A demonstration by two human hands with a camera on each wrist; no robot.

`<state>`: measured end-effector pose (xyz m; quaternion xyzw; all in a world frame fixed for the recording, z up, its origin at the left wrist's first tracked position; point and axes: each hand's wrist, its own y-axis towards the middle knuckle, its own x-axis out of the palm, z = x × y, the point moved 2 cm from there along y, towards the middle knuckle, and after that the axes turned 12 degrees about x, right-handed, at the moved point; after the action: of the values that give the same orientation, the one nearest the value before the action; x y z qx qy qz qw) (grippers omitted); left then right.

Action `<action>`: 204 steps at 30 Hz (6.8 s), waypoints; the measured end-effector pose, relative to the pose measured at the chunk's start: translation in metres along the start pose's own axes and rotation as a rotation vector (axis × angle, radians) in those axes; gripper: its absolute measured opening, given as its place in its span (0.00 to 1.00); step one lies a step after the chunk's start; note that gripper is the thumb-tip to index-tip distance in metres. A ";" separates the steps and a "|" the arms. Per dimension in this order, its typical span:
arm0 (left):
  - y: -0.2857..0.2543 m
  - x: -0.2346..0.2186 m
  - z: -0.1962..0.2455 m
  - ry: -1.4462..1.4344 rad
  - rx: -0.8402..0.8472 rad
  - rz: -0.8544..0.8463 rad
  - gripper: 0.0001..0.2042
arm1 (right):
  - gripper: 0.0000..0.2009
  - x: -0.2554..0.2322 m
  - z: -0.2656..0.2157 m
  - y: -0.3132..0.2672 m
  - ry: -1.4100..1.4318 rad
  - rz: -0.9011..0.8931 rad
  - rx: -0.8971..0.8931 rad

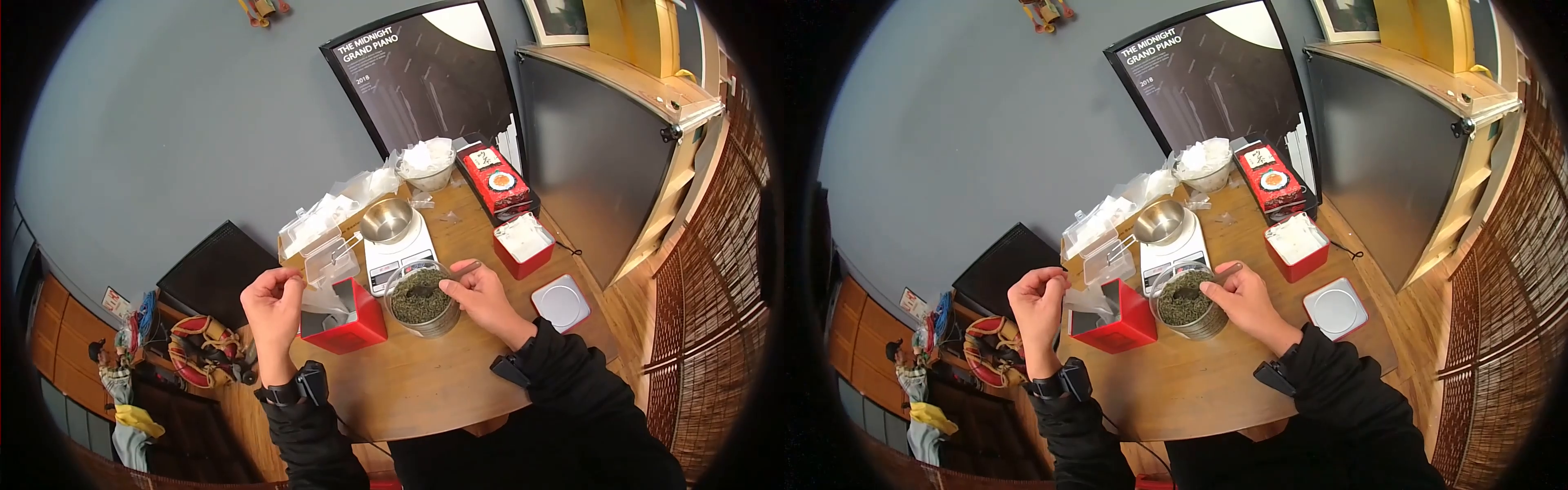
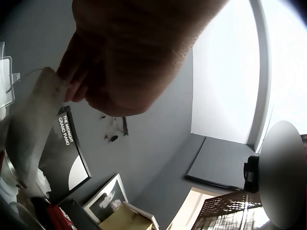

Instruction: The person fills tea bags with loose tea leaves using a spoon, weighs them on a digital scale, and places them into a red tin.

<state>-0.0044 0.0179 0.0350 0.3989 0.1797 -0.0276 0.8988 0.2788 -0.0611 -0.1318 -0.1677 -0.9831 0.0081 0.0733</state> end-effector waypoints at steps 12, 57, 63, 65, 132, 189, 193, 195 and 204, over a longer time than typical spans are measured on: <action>0.010 0.005 0.011 -0.152 0.048 -0.094 0.05 | 0.25 -0.002 -0.017 -0.009 0.107 0.099 -0.010; -0.008 0.014 0.049 -0.558 0.315 -0.294 0.11 | 0.20 0.110 -0.086 -0.040 -0.009 -0.563 -0.250; -0.004 0.019 0.058 -0.487 0.361 -0.165 0.20 | 0.10 0.099 -0.095 -0.039 -0.087 -0.331 -0.411; -0.006 0.017 0.049 -0.435 0.263 -0.233 0.21 | 0.09 0.092 -0.103 -0.042 -0.124 -0.207 -0.425; -0.002 -0.006 0.041 -0.442 -0.029 -0.148 0.09 | 0.09 0.110 -0.104 -0.016 -0.127 -0.032 -0.504; -0.007 0.039 0.022 -0.474 -0.101 -0.388 0.08 | 0.05 0.069 -0.130 -0.040 -0.146 -0.053 -0.620; -0.008 0.039 0.025 -0.480 -0.102 -0.355 0.08 | 0.06 0.072 -0.126 -0.041 -0.134 -0.115 -0.554; -0.008 0.039 0.025 -0.488 -0.061 -0.332 0.08 | 0.06 0.074 -0.124 -0.043 -0.123 -0.129 -0.523; -0.007 0.039 0.025 -0.490 -0.068 -0.296 0.09 | 0.08 0.078 -0.123 -0.043 -0.180 -0.082 -0.523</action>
<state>0.0379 -0.0015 0.0317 0.3195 0.0144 -0.2480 0.9144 0.2094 -0.0771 0.0027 -0.1394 -0.9603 -0.2342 -0.0598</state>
